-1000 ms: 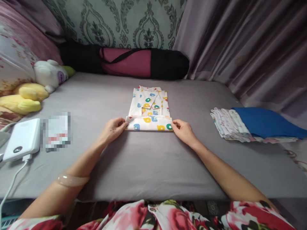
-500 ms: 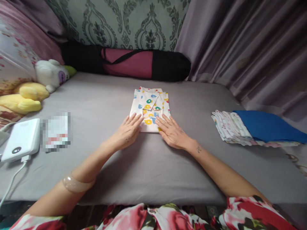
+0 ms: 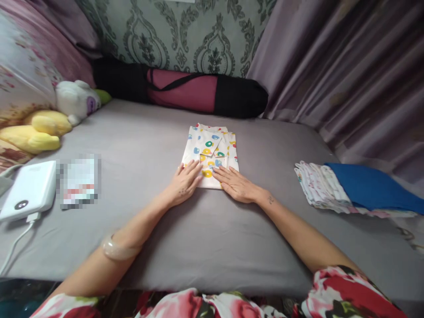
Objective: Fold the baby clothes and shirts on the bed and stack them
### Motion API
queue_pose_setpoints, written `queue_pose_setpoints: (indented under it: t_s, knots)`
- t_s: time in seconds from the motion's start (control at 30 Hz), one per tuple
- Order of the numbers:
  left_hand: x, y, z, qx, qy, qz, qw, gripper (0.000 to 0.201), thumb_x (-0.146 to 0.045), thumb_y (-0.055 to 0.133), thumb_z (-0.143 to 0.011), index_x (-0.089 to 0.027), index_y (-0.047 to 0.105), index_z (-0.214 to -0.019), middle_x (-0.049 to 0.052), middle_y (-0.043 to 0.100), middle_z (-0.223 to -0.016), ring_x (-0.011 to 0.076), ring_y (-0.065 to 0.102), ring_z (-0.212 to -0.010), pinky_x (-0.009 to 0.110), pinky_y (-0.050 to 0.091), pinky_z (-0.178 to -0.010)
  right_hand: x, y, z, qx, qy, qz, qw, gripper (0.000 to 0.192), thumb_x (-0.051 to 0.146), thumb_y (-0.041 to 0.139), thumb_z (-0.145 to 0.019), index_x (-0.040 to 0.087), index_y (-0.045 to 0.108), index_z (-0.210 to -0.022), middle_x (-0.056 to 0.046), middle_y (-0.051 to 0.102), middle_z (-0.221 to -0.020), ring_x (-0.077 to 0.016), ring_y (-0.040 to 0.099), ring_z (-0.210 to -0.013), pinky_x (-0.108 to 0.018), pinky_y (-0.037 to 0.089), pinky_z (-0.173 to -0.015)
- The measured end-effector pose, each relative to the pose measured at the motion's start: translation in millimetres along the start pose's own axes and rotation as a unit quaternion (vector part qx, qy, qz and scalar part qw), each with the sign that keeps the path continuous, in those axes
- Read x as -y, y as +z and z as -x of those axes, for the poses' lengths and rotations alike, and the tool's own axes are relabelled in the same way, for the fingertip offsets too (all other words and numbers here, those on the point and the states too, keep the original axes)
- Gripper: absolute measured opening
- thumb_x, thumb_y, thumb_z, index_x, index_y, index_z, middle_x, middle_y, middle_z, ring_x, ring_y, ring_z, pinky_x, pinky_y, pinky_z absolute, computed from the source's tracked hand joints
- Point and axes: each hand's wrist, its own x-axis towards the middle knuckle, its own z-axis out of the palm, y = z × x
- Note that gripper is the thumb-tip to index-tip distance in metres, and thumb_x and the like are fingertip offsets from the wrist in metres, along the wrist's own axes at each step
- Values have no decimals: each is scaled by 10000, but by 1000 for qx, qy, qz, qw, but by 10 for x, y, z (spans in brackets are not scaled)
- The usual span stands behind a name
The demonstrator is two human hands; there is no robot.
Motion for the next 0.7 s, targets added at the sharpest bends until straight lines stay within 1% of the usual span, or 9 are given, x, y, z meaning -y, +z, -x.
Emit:
queue_pose_setpoints:
  t_s: [0.07, 0.13, 0.23, 0.3, 0.37, 0.47, 0.57, 0.63, 0.7]
  knots:
    - [26, -86, 21, -72, -47, 56, 995, 545, -440, 183, -1026, -201, 418, -1457, 78, 355, -1566, 212, 213, -1487, 476, 141, -1217, 21, -58, -41, -12, 0, -2, 1000, 545, 355, 191, -1038, 223, 198, -1566, -25, 173, -1630, -186, 68, -1508, -470, 64, -1232]
    - [51, -184, 35, -138, -93, 111, 980, 542, -444, 207, -1018, -181, 460, -1419, 94, 416, -1529, 219, 265, -1469, 467, 186, -1208, 58, -91, -130, -42, -15, 11, 999, 549, 350, 209, -1037, 217, 182, -1569, -28, 157, -1633, -195, 45, -1510, -483, 32, -1231]
    - [86, -289, 38, -195, -156, 199, 948, 542, -456, 268, -992, -142, 537, -1342, 117, 505, -1458, 238, 380, -1412, 426, 279, -1181, 127, -63, -311, -58, -68, 32, 995, 554, 324, 243, -1030, 202, 190, -1567, -28, 134, -1635, -200, 33, -1511, -479, 16, -1231]
    - [105, -312, 31, -206, -200, 250, 925, 551, -465, 287, -975, -127, 574, -1302, 126, 552, -1410, 247, 456, -1356, 402, 331, -1154, 158, -8, -414, -42, -94, 33, 994, 553, 309, 246, -1025, 188, 205, -1563, -35, 162, -1629, -191, 58, -1509, -465, 38, -1234]
    - [120, -311, 22, -210, -227, 279, 909, 559, -479, 297, -965, -126, 594, -1281, 125, 578, -1379, 250, 493, -1320, 384, 359, -1134, 161, 49, -473, -26, -101, 33, 994, 554, 305, 245, -1023, 170, 217, -1559, -45, 194, -1621, -186, 82, -1507, -455, 54, -1235]
    - [138, -301, 13, -227, -236, 292, 899, 558, -498, 312, -955, -135, 618, -1247, 116, 604, -1346, 250, 507, -1298, 371, 372, -1119, 133, 89, -484, -19, -99, 38, 994, 557, 312, 241, -1021, 151, 228, -1555, -46, 181, -1623, -181, 82, -1507, -445, 44, -1236]
    - [159, -302, 10, -240, -245, 303, 889, 558, -508, 316, -950, -136, 636, -1215, 119, 627, -1311, 253, 527, -1270, 370, 386, -1102, 119, 60, -465, -10, -95, 37, 995, 557, 319, 221, -1024, 141, 236, -1551, -42, 164, -1627, -178, 77, -1507, -441, 48, -1236]
    - [175, -304, 10, -245, -252, 311, 883, 552, -512, 320, -948, -145, 642, -1206, 117, 631, -1303, 252, 532, -1260, 370, 389, -1096, 140, 27, -478, -6, -86, 29, 996, 549, 323, 204, -1027, 156, 254, -1548, -39, 186, -1623, -178, 103, -1505, -450, 58, -1235]
    - [191, -301, 10, -249, -258, 317, 878, 547, -518, 324, -946, -157, 645, -1202, 112, 632, -1302, 250, 534, -1255, 373, 387, -1094, 191, 10, -527, -19, -75, 27, 997, 542, 325, 206, -1028, 187, 257, -1550, -34, 211, -1618, -186, 124, -1503, -471, 49, -1233]
